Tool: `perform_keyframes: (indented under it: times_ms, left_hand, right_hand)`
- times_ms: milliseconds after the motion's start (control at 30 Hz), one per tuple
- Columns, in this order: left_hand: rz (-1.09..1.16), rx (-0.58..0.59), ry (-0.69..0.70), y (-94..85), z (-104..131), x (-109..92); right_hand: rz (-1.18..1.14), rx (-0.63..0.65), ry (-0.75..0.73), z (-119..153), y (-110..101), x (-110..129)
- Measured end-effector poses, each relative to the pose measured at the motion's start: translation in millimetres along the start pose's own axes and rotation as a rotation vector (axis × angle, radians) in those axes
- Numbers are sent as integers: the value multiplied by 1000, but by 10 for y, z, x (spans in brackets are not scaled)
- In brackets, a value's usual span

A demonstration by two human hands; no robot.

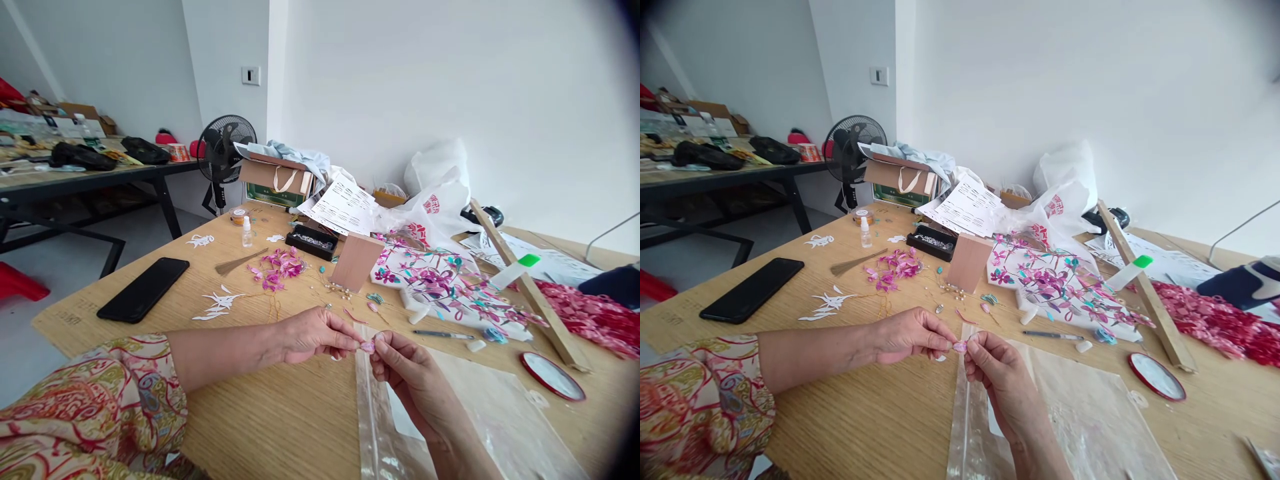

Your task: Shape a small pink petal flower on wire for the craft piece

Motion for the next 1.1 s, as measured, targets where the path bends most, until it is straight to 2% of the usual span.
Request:
perform_keyframes:
  times_ms: [433,700,933,1100]
  left_hand:
    - [-30,-39,55,-41,-14,-22]
    - [-15,-62,48,-67,-13,-18]
    - [-56,-49,78,-29,0,-54]
    - [-88,-44,88,-4,14,-65]
  right_hand:
    - [-4,2,-4,2,-11,-16]
    - [-27,-44,-19,7,-75,15]
    - [-20,51,24,19,30,-23]
    - [-18,58,32,11,42,-51]
Point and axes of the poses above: each hand's wrist, its own z-axis away from the middle knuckle, its own y-axis out of the palm, x = y × z, the point moved 10 cm from there along -z, towards the middle knuckle, and after that the axes turned 6 degrees about z, right-handed, at the moved point
